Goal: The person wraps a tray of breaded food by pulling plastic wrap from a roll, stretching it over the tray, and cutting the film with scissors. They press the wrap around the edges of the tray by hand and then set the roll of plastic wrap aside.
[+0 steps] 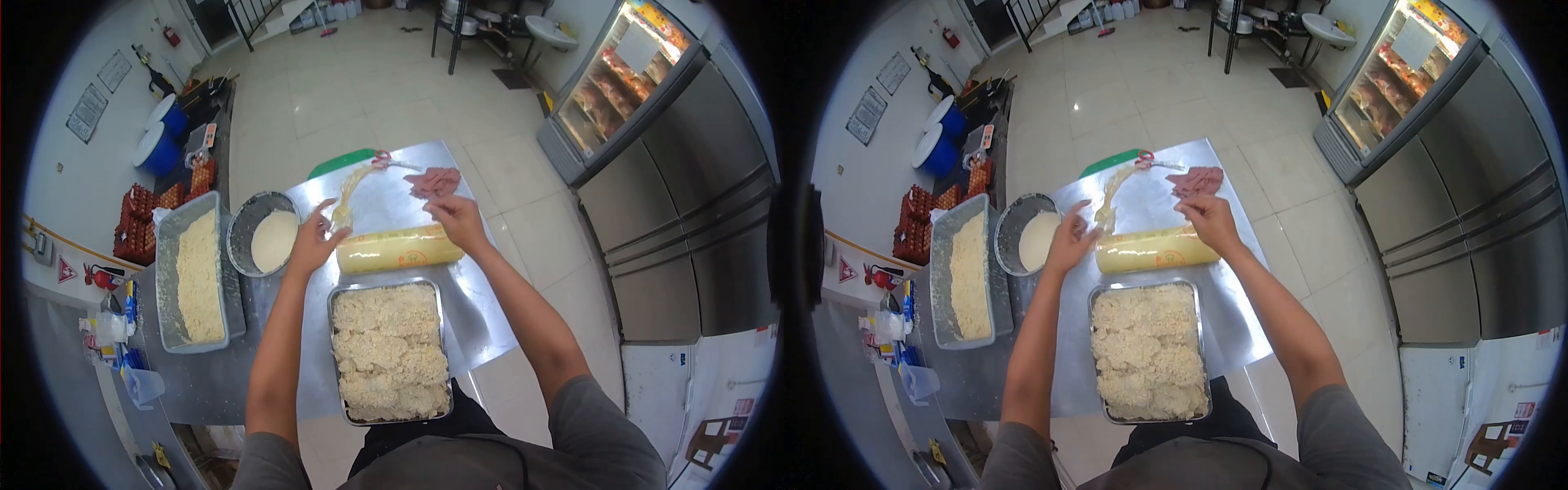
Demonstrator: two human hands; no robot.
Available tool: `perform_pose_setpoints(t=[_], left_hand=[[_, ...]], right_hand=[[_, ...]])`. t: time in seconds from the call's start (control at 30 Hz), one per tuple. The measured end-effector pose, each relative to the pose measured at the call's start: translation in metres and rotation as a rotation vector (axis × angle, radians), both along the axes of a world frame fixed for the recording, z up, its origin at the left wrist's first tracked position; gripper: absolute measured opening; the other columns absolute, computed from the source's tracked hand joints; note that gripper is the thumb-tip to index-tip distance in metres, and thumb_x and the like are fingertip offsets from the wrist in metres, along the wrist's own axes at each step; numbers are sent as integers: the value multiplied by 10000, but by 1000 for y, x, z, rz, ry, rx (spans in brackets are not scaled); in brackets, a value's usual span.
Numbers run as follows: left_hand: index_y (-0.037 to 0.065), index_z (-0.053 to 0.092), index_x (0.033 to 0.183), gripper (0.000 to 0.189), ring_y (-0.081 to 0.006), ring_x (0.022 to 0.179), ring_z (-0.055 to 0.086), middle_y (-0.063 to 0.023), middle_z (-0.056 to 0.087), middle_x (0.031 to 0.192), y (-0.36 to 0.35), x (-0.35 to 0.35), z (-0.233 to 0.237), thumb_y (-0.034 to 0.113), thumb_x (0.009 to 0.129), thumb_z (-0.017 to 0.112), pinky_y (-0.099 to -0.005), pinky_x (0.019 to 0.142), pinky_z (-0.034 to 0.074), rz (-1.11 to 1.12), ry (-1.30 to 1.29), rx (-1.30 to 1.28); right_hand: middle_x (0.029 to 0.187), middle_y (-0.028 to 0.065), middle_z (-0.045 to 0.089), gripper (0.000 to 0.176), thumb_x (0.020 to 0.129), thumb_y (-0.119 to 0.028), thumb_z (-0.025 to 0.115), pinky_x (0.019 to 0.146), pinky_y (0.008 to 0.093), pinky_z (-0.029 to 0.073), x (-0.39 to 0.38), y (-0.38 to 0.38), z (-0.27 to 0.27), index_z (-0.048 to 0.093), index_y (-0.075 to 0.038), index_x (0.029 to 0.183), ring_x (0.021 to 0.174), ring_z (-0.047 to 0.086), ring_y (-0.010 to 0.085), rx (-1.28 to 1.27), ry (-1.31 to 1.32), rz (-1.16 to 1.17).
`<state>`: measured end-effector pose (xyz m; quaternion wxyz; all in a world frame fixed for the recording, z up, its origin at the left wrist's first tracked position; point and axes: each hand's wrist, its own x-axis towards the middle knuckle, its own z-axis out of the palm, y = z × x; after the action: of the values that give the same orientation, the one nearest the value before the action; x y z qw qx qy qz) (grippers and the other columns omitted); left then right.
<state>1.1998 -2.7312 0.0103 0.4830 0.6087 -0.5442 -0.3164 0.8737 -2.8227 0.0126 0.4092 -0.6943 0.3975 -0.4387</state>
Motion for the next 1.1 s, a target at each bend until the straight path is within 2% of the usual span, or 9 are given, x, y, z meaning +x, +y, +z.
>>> perform_pose_setpoints(t=[0.07, 0.1, 0.17, 0.3, 0.33, 0.53, 0.9, 1.0, 1.1], left_hand=[[76, 592, 1372, 712, -239, 819, 587, -77, 575, 912, 4, -19, 1, 384, 781, 843, -354, 761, 494, -264, -535, -111], [76, 592, 1372, 712, -239, 819, 587, -77, 575, 912, 4, -28, -1, 384, 781, 843, -354, 761, 494, -271, -534, -93], [74, 676, 1297, 753, -337, 1121, 601, -153, 622, 1138, 1, -47, -5, 460, 684, 881, -396, 969, 492, -293, -651, 228], [50, 748, 1151, 597, -305, 1038, 608, -127, 625, 1086, -3, -84, -29, 394, 685, 892, -408, 891, 503, -227, -632, 113], [47, 768, 1069, 441, -308, 950, 619, -123, 656, 980, -2, -91, -33, 318, 735, 864, -415, 846, 504, -189, -619, 4], [30, 746, 916, 145, -349, 784, 651, -151, 701, 825, -2, -102, -49, 165, 868, 729, -440, 761, 514, -38, -523, -169], [54, 601, 968, 160, -339, 654, 670, -157, 660, 699, -4, -94, -73, 185, 931, 687, -442, 591, 501, 86, -561, -168], [19, 567, 1039, 342, -336, 777, 678, -195, 658, 810, -6, -81, -26, 108, 808, 804, -445, 676, 505, -315, -544, 268], [-11, 570, 1095, 374, -378, 864, 656, -237, 636, 877, -3, -75, -20, 71, 802, 787, -466, 759, 502, -466, -512, 255]], right_hand=[[912, 94, 755, 124, 889, -69, 722, 689, 269, 539, 1, 0, 4, 763, 1, 983, 762, 692, 147, 32, 1, 5], [915, 93, 754, 123, 892, -68, 721, 682, 267, 543, 1, 0, 4, 763, 0, 985, 756, 692, 144, 41, 0, 7], [910, 89, 752, 127, 900, -81, 719, 668, 260, 546, 3, 0, 2, 764, -2, 989, 739, 689, 138, 51, -54, 10], [903, 94, 755, 125, 895, -85, 718, 688, 279, 542, 1, 2, 3, 768, -5, 978, 755, 693, 151, 14, -18, -12], [901, 96, 756, 123, 893, -85, 717, 696, 286, 541, 0, 2, 5, 768, -5, 972, 760, 694, 155, -15, -6, -20], [912, 102, 758, 127, 889, -82, 718, 702, 288, 546, -10, -4, 2, 768, -4, 975, 776, 703, 166, -26, -8, -34], [882, 109, 741, 116, 908, -77, 699, 640, 282, 550, 0, -13, 5, 750, 15, 958, 715, 694, 164, 7, -110, -84], [849, 112, 716, 107, 918, -76, 689, 635, 290, 515, 5, -15, 1, 725, 24, 932, 716, 666, 164, -68, -75, -141], [812, 107, 675, 104, 925, -74, 682, 624, 297, 471, 15, -14, -3, 700, 28, 920, 691, 609, 162, -131, -89, -195]])
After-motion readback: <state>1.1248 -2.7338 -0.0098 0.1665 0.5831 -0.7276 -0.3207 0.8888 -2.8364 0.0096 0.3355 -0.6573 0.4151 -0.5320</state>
